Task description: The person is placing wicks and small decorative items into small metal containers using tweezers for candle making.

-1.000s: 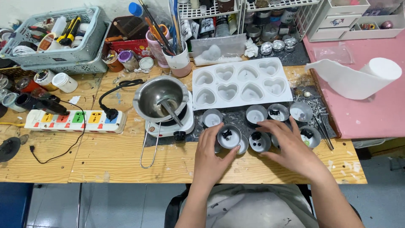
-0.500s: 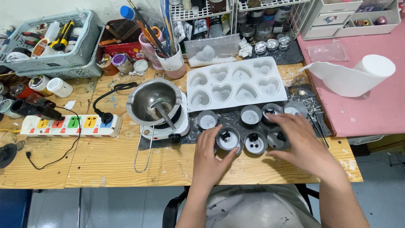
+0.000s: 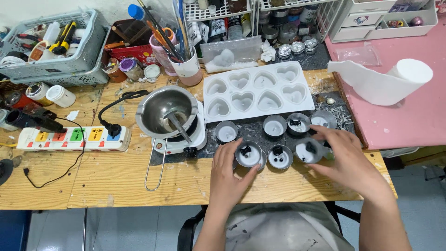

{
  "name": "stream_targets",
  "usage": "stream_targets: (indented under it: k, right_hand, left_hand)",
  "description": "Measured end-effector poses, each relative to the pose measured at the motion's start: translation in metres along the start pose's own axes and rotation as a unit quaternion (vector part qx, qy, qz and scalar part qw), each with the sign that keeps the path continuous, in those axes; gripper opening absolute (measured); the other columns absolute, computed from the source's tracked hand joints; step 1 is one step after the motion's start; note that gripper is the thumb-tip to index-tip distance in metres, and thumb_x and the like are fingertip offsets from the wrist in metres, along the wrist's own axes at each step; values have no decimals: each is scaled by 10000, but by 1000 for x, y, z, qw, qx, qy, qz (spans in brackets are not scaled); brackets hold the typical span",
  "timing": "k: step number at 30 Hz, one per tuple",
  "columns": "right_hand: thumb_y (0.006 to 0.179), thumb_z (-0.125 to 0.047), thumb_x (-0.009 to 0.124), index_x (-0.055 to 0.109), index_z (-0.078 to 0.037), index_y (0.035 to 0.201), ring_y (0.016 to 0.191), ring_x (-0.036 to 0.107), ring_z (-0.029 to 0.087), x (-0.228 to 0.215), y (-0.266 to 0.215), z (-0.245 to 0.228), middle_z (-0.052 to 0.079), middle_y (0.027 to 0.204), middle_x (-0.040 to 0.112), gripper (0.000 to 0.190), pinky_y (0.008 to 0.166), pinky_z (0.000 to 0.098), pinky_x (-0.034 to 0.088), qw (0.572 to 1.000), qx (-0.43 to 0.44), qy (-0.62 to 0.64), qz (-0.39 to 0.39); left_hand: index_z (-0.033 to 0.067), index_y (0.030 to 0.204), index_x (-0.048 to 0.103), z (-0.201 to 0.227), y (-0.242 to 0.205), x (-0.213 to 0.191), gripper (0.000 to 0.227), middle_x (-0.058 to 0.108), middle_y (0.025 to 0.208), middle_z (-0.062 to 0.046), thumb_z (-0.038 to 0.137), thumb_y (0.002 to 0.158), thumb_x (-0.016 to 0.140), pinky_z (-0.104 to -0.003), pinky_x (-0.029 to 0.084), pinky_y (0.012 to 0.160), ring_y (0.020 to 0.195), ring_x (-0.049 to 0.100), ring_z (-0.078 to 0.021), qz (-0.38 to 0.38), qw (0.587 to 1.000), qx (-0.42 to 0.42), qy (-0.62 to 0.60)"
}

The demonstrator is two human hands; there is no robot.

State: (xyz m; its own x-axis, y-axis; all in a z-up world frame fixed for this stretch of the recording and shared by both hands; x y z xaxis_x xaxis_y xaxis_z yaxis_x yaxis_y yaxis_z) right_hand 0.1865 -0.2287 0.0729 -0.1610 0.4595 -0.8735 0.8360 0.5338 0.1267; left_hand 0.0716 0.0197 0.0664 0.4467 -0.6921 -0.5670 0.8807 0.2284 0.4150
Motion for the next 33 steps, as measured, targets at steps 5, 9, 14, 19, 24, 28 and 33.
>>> stream_targets:
  k: [5, 9, 14, 19, 24, 28, 33]
  right_hand:
    - [700, -269, 838, 482, -116, 1450, 1269, 548, 318, -28, 21, -55, 111, 1309, 645, 844, 1104, 452, 361, 993, -90, 61, 56]
    - [707, -235, 841, 526, -123, 1416, 1301, 503, 333, -3, 63, -94, 133, 1349, 615, 784, 1133, 472, 332, 982, -182, 51, 14]
    - [702, -178, 829, 479, -146, 1447, 1371, 454, 314, 42, 102, -103, 110, 1391, 591, 823, 1165, 516, 258, 974, -213, 27, -66]
    - [719, -180, 835, 429, -185, 1460, 1429, 408, 281, 77, 115, -92, 35, 1451, 568, 845, 1196, 555, 198, 970, -202, -23, -133]
    - [710, -252, 868, 409, -221, 1516, 1463, 336, 314, 66, 111, -84, 78, 1508, 501, 928, 1172, 605, 148, 973, -192, -30, -128]
    - [737, -261, 846, 472, -221, 1478, 1441, 366, 351, 10, 87, -70, 125, 1498, 508, 831, 1167, 573, 226, 979, -195, -20, -59]
    - [859, -159, 735, 706, -122, 1254, 1340, 546, 307, -51, 42, -42, 110, 1350, 644, 397, 1111, 440, 426, 985, -151, 68, 41]
  left_hand:
    - [57, 1403, 546, -4, -5, -6, 725, 620, 1356, -167, 278, 792, 867, -518, 379, 1161, 1319, 538, -380, 12, 1000, 0, 0]
    - [46, 1392, 547, -5, -9, -13, 723, 616, 1351, -179, 274, 790, 877, -512, 386, 1123, 1322, 523, -396, 29, 1000, -4, 5]
    - [56, 1386, 558, -5, -12, -23, 696, 625, 1344, -169, 258, 794, 861, -486, 417, 1118, 1314, 546, -380, 34, 999, -16, -8]
    - [47, 1388, 552, -5, -12, -26, 706, 625, 1341, -173, 254, 791, 866, -505, 393, 1146, 1305, 551, -374, 40, 999, 0, 2]
    - [48, 1391, 546, -6, -9, -18, 709, 619, 1334, -176, 271, 795, 859, -492, 403, 1129, 1317, 535, -382, 18, 1000, -6, -4]
    - [44, 1400, 540, 0, -4, -11, 734, 611, 1340, -182, 272, 786, 871, -521, 369, 1157, 1316, 530, -388, 10, 1000, 10, 3]
    - [63, 1439, 516, 26, 2, 13, 749, 607, 1375, -157, 340, 829, 849, -576, 287, 1208, 1347, 530, -345, -46, 997, 68, -2]
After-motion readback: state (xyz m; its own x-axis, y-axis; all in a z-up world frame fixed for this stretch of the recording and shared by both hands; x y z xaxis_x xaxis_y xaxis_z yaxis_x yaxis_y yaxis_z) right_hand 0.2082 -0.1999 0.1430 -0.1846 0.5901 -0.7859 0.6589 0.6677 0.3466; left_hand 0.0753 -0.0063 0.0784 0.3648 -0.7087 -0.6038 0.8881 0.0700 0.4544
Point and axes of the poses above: each hand's wrist, its own y-axis towards the middle knuckle, its own x-axis out of the palm, z = x × y, the point moved 8 cm from there along y, towards the middle knuckle
